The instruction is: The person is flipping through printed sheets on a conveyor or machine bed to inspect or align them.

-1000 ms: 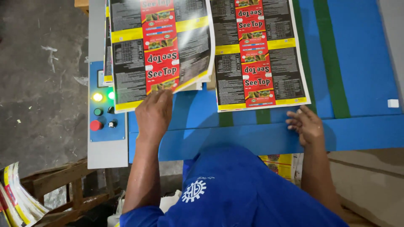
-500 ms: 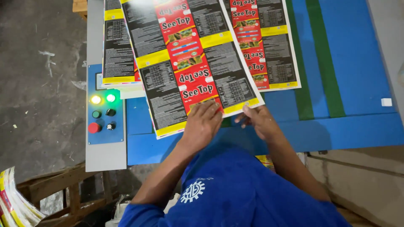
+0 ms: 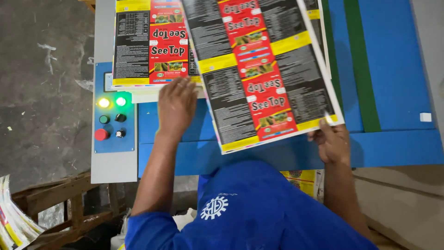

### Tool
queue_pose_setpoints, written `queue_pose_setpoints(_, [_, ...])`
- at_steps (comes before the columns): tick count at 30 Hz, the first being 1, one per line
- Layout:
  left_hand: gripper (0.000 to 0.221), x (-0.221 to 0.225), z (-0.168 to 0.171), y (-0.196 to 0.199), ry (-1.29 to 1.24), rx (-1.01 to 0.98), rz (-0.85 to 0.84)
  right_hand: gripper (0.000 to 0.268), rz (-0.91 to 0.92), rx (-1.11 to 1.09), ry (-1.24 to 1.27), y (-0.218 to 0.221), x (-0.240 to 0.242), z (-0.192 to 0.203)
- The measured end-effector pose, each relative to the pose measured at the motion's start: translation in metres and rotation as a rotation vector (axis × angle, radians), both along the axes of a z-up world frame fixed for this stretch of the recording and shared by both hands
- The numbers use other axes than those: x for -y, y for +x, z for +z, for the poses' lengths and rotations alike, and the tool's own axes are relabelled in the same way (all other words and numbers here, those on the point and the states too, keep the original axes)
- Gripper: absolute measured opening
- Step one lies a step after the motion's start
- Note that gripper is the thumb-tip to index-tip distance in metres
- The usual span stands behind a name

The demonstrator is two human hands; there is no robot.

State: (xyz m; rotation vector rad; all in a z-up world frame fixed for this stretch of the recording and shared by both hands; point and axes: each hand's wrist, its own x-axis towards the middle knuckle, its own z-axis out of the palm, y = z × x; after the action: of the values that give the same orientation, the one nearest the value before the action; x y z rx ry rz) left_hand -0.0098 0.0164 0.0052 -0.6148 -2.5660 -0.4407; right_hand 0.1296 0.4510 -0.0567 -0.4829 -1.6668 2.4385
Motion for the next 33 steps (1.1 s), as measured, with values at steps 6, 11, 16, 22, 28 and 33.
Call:
queue_pose_setpoints(6, [0.086,0.011,0.013,-0.011,-0.171,0.042,0.097,0.013,-0.104,0.079,-0.003,0.029,-0.044,-0.023])
queue_pose_setpoints(11, [0.104,0.012,-0.007,-0.008,-0.274,0.118,0.136,0.017,-0.123,0.047,-0.038,0.051,-0.059,-0.027])
queue_pose_setpoints(16, [0.086,0.025,-0.017,-0.019,-0.351,-0.016,0.154,0.017,-0.111,0.073,-0.049,0.072,-0.076,-0.05])
queue_pose_setpoints(22, [0.048,0.03,0.028,-0.04,-0.275,-0.019,-0.003,0.016,-0.126,0.132,-0.075,0.084,-0.084,-0.071])
queue_pose_setpoints(28, [0.034,0.032,0.062,-0.048,-0.29,0.124,-0.128,0.018,-0.157,0.173,-0.062,0.086,-0.08,-0.074])
queue_pose_setpoints(33, [0.005,0.042,0.054,-0.052,-0.266,-0.04,-0.175,0.015,-0.144,0.175,-0.048,0.089,-0.085,-0.081])
